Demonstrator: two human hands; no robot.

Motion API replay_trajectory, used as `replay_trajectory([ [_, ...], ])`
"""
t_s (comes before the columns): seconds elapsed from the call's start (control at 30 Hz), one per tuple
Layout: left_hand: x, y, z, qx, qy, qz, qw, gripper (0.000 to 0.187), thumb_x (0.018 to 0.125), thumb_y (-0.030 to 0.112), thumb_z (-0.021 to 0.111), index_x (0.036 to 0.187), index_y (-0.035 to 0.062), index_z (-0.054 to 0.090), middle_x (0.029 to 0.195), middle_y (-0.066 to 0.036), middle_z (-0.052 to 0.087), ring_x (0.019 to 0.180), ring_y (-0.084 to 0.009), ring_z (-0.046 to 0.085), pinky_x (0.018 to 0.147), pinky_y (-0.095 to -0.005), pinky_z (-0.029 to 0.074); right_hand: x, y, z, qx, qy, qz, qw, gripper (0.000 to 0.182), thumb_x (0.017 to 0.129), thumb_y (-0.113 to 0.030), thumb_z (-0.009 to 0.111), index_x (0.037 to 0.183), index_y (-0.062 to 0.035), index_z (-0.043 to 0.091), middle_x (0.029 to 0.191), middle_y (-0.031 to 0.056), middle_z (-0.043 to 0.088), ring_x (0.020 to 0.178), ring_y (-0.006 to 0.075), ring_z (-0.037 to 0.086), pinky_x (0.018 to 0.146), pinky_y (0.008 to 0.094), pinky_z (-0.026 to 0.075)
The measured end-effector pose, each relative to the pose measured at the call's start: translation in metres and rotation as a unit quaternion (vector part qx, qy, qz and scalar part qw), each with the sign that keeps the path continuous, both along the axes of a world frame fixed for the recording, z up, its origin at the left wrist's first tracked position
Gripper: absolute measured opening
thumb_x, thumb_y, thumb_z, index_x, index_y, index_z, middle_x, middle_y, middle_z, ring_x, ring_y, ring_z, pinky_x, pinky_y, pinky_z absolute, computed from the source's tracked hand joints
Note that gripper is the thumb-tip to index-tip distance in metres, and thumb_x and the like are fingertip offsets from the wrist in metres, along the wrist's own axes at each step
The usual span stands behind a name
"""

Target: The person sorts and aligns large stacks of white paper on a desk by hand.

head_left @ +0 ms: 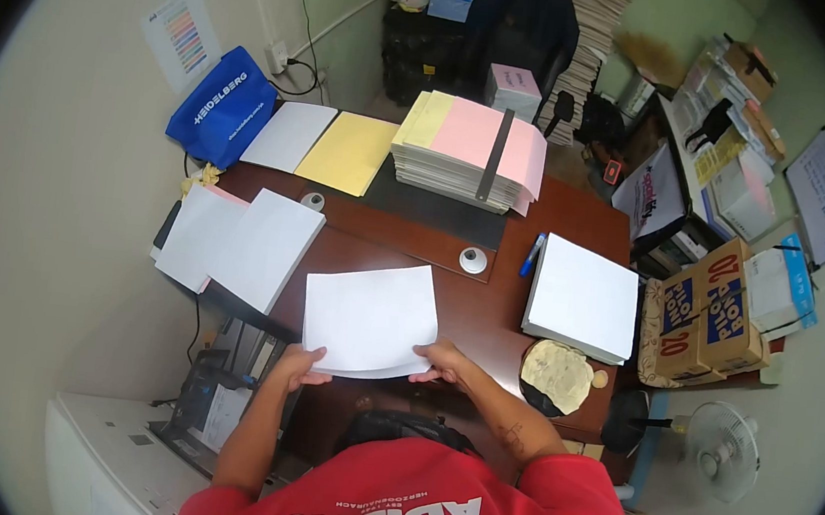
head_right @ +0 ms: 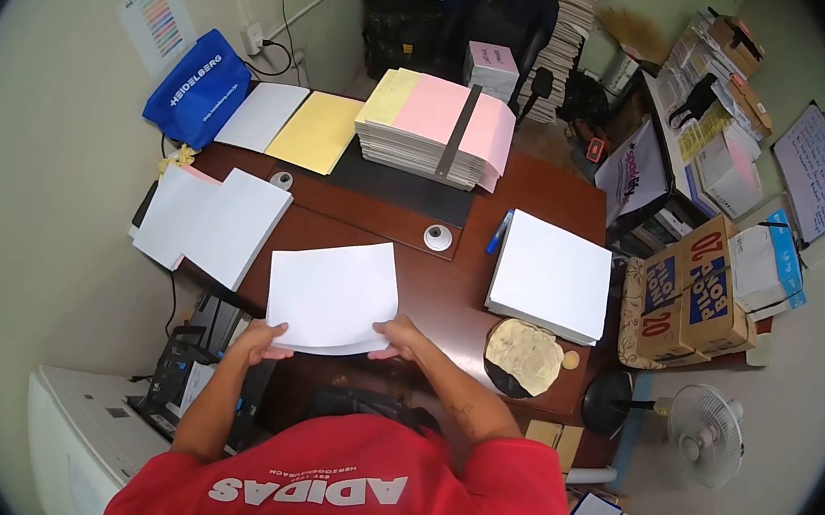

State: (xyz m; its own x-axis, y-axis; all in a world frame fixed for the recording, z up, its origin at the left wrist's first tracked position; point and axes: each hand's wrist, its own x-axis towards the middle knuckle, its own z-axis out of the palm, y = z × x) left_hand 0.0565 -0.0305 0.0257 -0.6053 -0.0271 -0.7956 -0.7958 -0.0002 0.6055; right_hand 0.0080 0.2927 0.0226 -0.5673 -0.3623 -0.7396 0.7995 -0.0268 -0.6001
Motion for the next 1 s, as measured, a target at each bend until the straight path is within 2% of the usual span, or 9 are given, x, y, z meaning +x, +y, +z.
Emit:
replay_trajectory([
  [0.07,0.004,-0.006,-0.015,0.011,-0.020,0.003,1.000,0.043,0.096,0.024,0.059,0.126,-0.0060,0.052,0.108,-0.021,0.066,0.085,-0.0322,0.071,0.065,-0.0354,0.060,0.002,-0.005,0.010,0.276,0.133,0.186,0.934,0.049,0.093,-0.019,0.059,0.129,0.0099,0.041,0.099,0.0277,0.066,0.085,0.0387,0.070,0.060,0.0424,0.061],
  [0.1,0.000,-0.008,-0.021,0.123,-0.041,0.058,0.990,0.042,0.097,0.022,0.055,0.128,-0.0068,0.048,0.109,-0.022,0.066,0.085,-0.0337,0.071,0.065,-0.0359,0.061,0.008,0.000,-0.018,0.433,0.365,0.275,0.777,0.048,0.092,-0.023,0.060,0.125,0.0061,0.042,0.100,0.0308,0.065,0.087,0.0445,0.067,0.074,0.0506,0.055],
  [0.2,-0.002,0.006,-0.022,0.291,-0.054,0.115,0.948,0.042,0.101,0.020,0.046,0.131,-0.0084,0.041,0.109,-0.025,0.065,0.083,-0.0366,0.070,0.062,-0.0373,0.062,0.005,0.017,-0.003,0.416,0.465,0.304,0.720,0.048,0.089,-0.028,0.062,0.119,0.0066,0.045,0.101,0.0322,0.064,0.091,0.0488,0.064,0.086,0.0535,0.048],
  [0.33,0.013,0.028,-0.010,0.083,0.000,0.053,0.995,0.039,0.098,0.018,0.051,0.128,-0.0064,0.043,0.106,-0.029,0.064,0.079,-0.0384,0.070,0.059,-0.0401,0.061,-0.014,0.019,0.000,0.391,0.453,0.247,0.762,0.047,0.088,-0.032,0.064,0.114,0.0067,0.056,0.095,0.0257,0.067,0.080,0.0404,0.068,0.073,0.0502,0.054],
  [0.4,0.025,0.033,0.005,-0.253,0.179,-0.148,0.939,0.044,0.093,0.020,0.060,0.125,-0.0060,0.044,0.104,-0.031,0.064,0.090,-0.0408,0.068,0.071,-0.0460,0.057,-0.037,0.021,0.005,0.184,0.134,0.210,0.951,0.047,0.093,-0.036,0.059,0.117,0.0048,0.057,0.099,0.0164,0.068,0.075,0.0235,0.071,0.047,0.0330,0.057],
  [0.53,0.034,0.009,-0.036,-0.343,0.314,-0.209,0.860,0.048,0.088,0.023,0.067,0.123,-0.0037,0.048,0.105,-0.029,0.064,0.106,-0.0423,0.061,0.089,-0.0504,0.048,-0.051,0.031,-0.003,-0.088,-0.081,0.100,0.988,0.044,0.092,-0.027,0.061,0.121,0.0064,0.056,0.102,0.0175,0.067,0.072,0.0241,0.069,0.059,0.0412,0.060],
  [0.73,-0.013,-0.004,-0.029,0.271,0.031,0.110,0.956,0.050,0.095,0.023,0.062,0.132,-0.0059,0.047,0.128,-0.017,0.059,0.110,-0.0278,0.062,0.095,-0.0388,0.050,-0.005,0.017,0.003,0.382,0.470,0.272,0.748,0.043,0.084,-0.008,0.061,0.121,0.0015,0.042,0.093,0.0297,0.064,0.088,0.0462,0.063,0.078,0.0551,0.047],
  [0.87,-0.037,0.002,-0.051,0.130,0.004,0.078,0.988,0.056,0.092,0.025,0.066,0.131,-0.0100,0.045,0.122,-0.022,0.061,0.104,-0.0304,0.064,0.091,-0.0407,0.051,-0.009,0.022,0.001,0.365,0.536,0.308,0.697,0.037,0.087,-0.014,0.062,0.117,-0.0002,0.046,0.096,0.0264,0.066,0.088,0.0448,0.064,0.079,0.0520,0.051],
  [1.0,-0.013,0.031,-0.018,-0.337,0.255,-0.151,0.894,0.052,0.086,0.024,0.070,0.121,-0.0087,0.051,0.108,-0.028,0.065,0.101,-0.0408,0.064,0.087,-0.0463,0.050,-0.055,0.020,-0.006,0.146,0.057,0.100,0.983,0.044,0.088,-0.032,0.069,0.117,0.0008,0.062,0.100,0.0122,0.067,0.088,0.0261,0.066,0.080,0.0442,0.053],
])
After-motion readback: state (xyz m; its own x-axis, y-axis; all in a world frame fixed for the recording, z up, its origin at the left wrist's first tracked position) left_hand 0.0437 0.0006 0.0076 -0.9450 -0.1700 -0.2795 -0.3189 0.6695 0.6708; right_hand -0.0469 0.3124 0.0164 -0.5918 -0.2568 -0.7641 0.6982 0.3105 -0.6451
